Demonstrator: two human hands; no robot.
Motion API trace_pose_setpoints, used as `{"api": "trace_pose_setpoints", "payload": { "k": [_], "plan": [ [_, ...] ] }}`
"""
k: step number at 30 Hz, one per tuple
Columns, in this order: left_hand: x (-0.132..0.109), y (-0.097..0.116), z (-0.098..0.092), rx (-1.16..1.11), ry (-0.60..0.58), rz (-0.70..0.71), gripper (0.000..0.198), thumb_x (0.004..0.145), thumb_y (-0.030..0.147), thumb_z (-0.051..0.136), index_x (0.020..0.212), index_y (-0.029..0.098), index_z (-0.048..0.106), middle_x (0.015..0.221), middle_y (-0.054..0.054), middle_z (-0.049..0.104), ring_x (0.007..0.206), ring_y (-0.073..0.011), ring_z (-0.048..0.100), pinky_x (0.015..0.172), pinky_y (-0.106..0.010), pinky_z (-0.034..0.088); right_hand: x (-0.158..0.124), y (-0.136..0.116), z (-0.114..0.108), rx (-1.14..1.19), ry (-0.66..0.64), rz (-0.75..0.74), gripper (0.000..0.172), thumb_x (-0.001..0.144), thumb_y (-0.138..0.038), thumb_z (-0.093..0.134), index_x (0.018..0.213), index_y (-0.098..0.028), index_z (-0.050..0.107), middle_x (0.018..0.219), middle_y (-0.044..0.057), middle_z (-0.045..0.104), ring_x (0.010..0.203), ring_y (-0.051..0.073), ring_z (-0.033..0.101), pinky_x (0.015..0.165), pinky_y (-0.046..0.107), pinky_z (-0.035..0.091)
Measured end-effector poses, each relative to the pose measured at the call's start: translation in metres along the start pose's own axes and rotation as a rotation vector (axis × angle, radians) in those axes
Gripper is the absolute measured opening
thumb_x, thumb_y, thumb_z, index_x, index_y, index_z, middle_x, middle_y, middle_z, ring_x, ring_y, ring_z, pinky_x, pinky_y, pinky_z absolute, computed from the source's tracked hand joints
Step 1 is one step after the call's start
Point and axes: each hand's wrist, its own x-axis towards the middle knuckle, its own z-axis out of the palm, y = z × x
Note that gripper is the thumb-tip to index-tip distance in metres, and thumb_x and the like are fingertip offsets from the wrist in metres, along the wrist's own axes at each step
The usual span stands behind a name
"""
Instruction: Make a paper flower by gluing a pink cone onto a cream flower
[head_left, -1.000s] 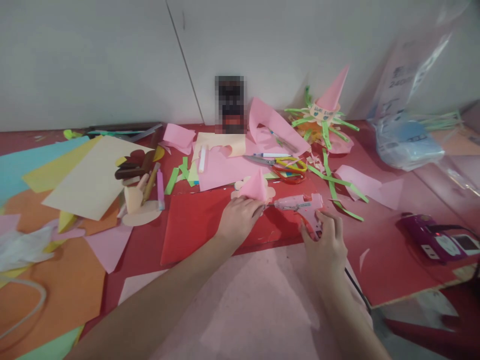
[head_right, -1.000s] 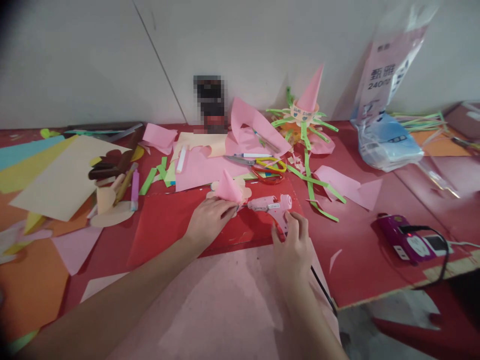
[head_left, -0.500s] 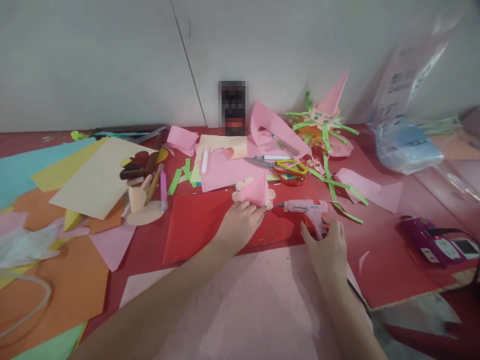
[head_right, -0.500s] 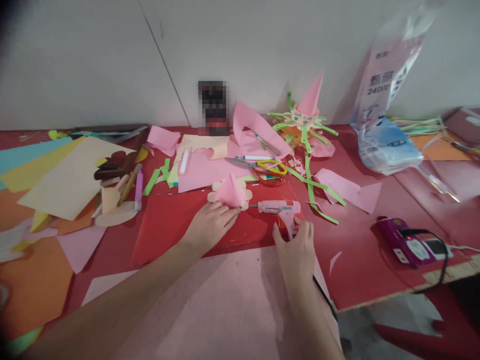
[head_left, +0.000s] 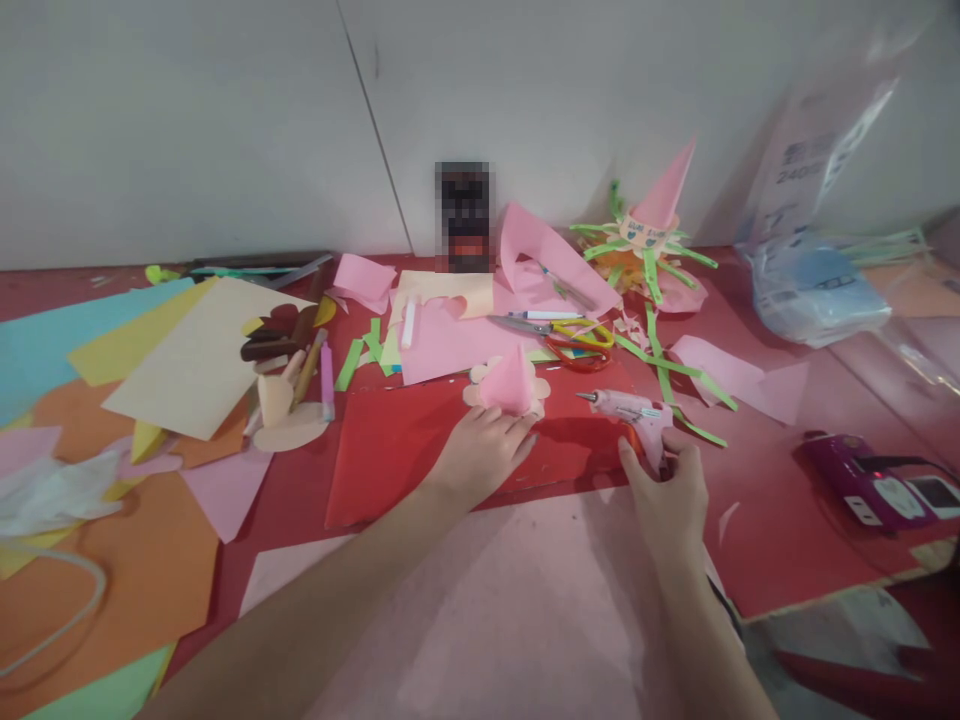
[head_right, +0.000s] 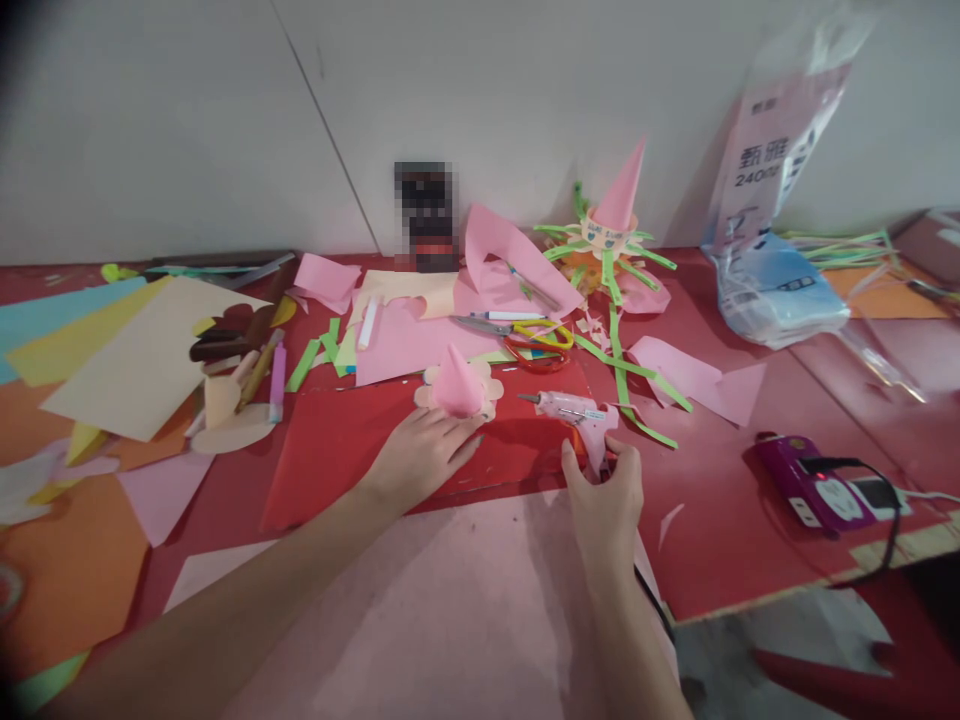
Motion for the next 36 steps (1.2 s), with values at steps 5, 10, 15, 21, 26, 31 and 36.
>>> {"api": "trace_pose_setpoints", "payload": {
  "k": [5, 10, 15, 21, 26, 31, 36],
  "plan": [
    [0.001, 0.000, 0.000, -0.023, 0.020, -0.021, 0.026, 0.088, 0.024, 0.038, 0.094, 0.015, 0.062, 0.067, -0.003, 0.063, 0.066, -0.0155, 0.056, 0.066, -0.030, 0.041, 0.001, 0.000, 0.001, -0.002, -0.007, 0.017, 0.043, 0.063, -0.048, 0.061, 0.091, -0.017, 0.050, 0.086, 0.003, 0.054, 0.069, 0.014, 0.048, 0.065, 0.027, 0.038],
    [0.001, 0.000, 0.003, -0.051, 0.061, -0.067, 0.022, 0.085, 0.021, 0.042, 0.096, 0.015, 0.061, 0.064, -0.002, 0.063, 0.065, -0.0158, 0.056, 0.063, -0.029, 0.041, 0.001, 0.002, 0.001, 0.005, -0.005, 0.010, 0.045, 0.062, -0.049, 0.061, 0.092, -0.016, 0.050, 0.085, 0.003, 0.054, 0.070, 0.015, 0.048, 0.065, 0.027, 0.038],
    [0.001, 0.003, 0.005, -0.024, 0.076, -0.072, 0.024, 0.084, 0.018, 0.043, 0.101, 0.016, 0.060, 0.066, -0.002, 0.064, 0.067, -0.0167, 0.057, 0.064, -0.031, 0.041, 0.000, 0.000, 0.001, 0.009, -0.002, 0.007, 0.043, 0.063, -0.047, 0.061, 0.091, -0.016, 0.050, 0.088, 0.004, 0.055, 0.070, 0.014, 0.048, 0.065, 0.027, 0.038],
    [0.003, 0.013, 0.004, -0.007, 0.051, -0.086, 0.027, 0.084, 0.020, 0.044, 0.107, 0.014, 0.057, 0.069, -0.003, 0.066, 0.067, -0.0179, 0.058, 0.068, -0.033, 0.042, 0.001, 0.003, 0.002, 0.016, -0.012, -0.010, 0.045, 0.062, -0.050, 0.061, 0.090, -0.016, 0.050, 0.086, 0.004, 0.054, 0.070, 0.015, 0.047, 0.064, 0.028, 0.038],
    [0.003, 0.020, 0.005, 0.025, 0.055, -0.131, 0.036, 0.085, 0.028, 0.044, 0.114, 0.010, 0.053, 0.062, -0.005, 0.064, 0.068, -0.0208, 0.061, 0.072, -0.036, 0.044, 0.002, 0.005, 0.003, 0.030, -0.006, 0.005, 0.044, 0.062, -0.050, 0.061, 0.088, -0.017, 0.050, 0.086, 0.003, 0.054, 0.071, 0.015, 0.048, 0.065, 0.028, 0.038],
    [0.007, 0.022, 0.005, 0.063, 0.000, -0.173, 0.037, 0.086, 0.034, 0.043, 0.110, 0.008, 0.054, 0.063, -0.007, 0.065, 0.065, -0.0216, 0.063, 0.067, -0.035, 0.045, 0.002, 0.004, 0.003, 0.031, -0.014, 0.007, 0.045, 0.061, -0.050, 0.061, 0.090, -0.018, 0.050, 0.088, 0.004, 0.054, 0.073, 0.015, 0.049, 0.066, 0.028, 0.039],
    [0.009, 0.023, 0.005, 0.039, -0.035, -0.190, 0.038, 0.085, 0.034, 0.045, 0.110, 0.007, 0.054, 0.065, -0.007, 0.066, 0.065, -0.0212, 0.063, 0.066, -0.034, 0.046, 0.001, 0.005, 0.003, 0.029, -0.015, -0.002, 0.045, 0.062, -0.049, 0.062, 0.091, -0.017, 0.050, 0.091, 0.005, 0.055, 0.073, 0.015, 0.050, 0.067, 0.028, 0.040]
  ]
}}
